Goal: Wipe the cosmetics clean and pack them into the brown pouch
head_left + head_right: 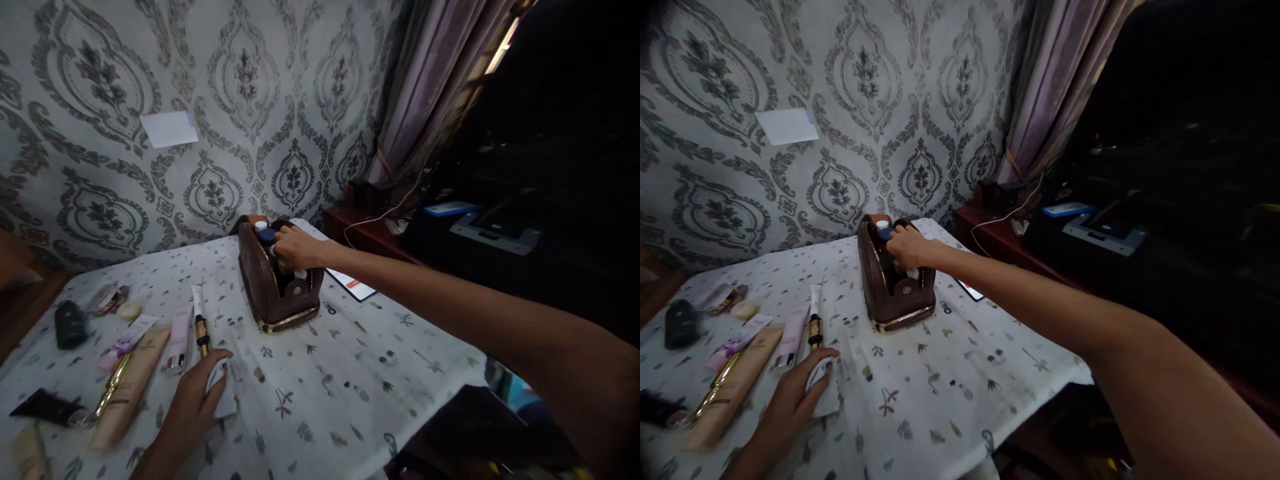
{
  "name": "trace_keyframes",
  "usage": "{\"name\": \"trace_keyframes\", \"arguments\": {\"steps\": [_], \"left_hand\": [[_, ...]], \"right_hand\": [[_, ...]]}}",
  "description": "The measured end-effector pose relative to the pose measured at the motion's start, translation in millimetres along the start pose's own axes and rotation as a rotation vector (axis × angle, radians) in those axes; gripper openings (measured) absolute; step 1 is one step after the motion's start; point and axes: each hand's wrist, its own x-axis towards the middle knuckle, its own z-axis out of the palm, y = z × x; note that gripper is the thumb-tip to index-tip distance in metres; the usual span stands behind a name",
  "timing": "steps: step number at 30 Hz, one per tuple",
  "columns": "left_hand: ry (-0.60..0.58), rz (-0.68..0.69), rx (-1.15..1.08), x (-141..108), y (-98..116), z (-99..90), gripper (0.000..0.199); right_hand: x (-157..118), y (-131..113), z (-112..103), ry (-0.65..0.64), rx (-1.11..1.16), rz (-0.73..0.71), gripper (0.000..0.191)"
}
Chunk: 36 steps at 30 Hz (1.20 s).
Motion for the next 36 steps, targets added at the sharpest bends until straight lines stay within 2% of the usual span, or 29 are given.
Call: {"name": "trace_keyframes", "arguments": {"steps": [6, 10, 12, 15, 18, 20, 25, 27, 30, 33, 36], "left_hand": [[-0.076, -0.034, 0.004, -2.6, -7.8, -0.4, 0.025], [-0.083, -0.039, -0.002, -4.6, -12.4, 1.0, 0.026], [-0.081, -0.047, -0.006, -5.0, -13.2, 1.4, 0.026], [-0.082, -0.077, -0.003, -5.1, -13.6, 1.0, 0.027], [-0.093, -0.096, -0.009, -4.7, -13.1, -0.2, 0.027], [-0.100, -0.098, -0.015, -3.9, -11.9, -1.1, 0.027], [-0.040, -0.106, -0.027, -0.5, -6.1, -3.7, 0.028], [0.021, -0.122, -0.031, 0.9, -4.4, -5.8, 0.029], [0.098, -0.165, -0.023, 3.1, -3.7, -10.7, 0.030], [0.167, -0.197, -0.044, 5.2, -3.9, -16.9, 0.031], [0.230, -0.207, -0.061, 7.0, -2.8, -22.8, 0.031]], "right_hand": [[2.3, 6.6, -2.3, -0.033, 0.045, -0.023, 0.023], [-1.0, 18.2, -4.8, -0.018, 0.114, -0.028, 0.030], [-5.5, 21.9, -7.9, 0.035, 0.171, -0.006, 0.025], [-15.8, 15.4, -11.9, 0.208, 0.289, 0.042, 0.016], [-27.2, -12.7, -8.2, 0.403, 0.419, 0.039, 0.020], [-33.7, -42.2, 0.7, 0.499, 0.524, -0.039, 0.018], [-38.0, -124.3, 37.2, 0.583, 0.735, -0.294, 0.030], [-33.7, -150.4, 50.7, 0.578, 0.847, -0.319, 0.030], [-23.3, -177.2, 61.7, 0.515, 1.084, -0.230, 0.033], [-12.7, -193.1, 62.5, 0.434, 1.382, -0.133, 0.037], [-4.6, -205.0, 62.6, 0.430, 1.557, -0.122, 0.038]]}}
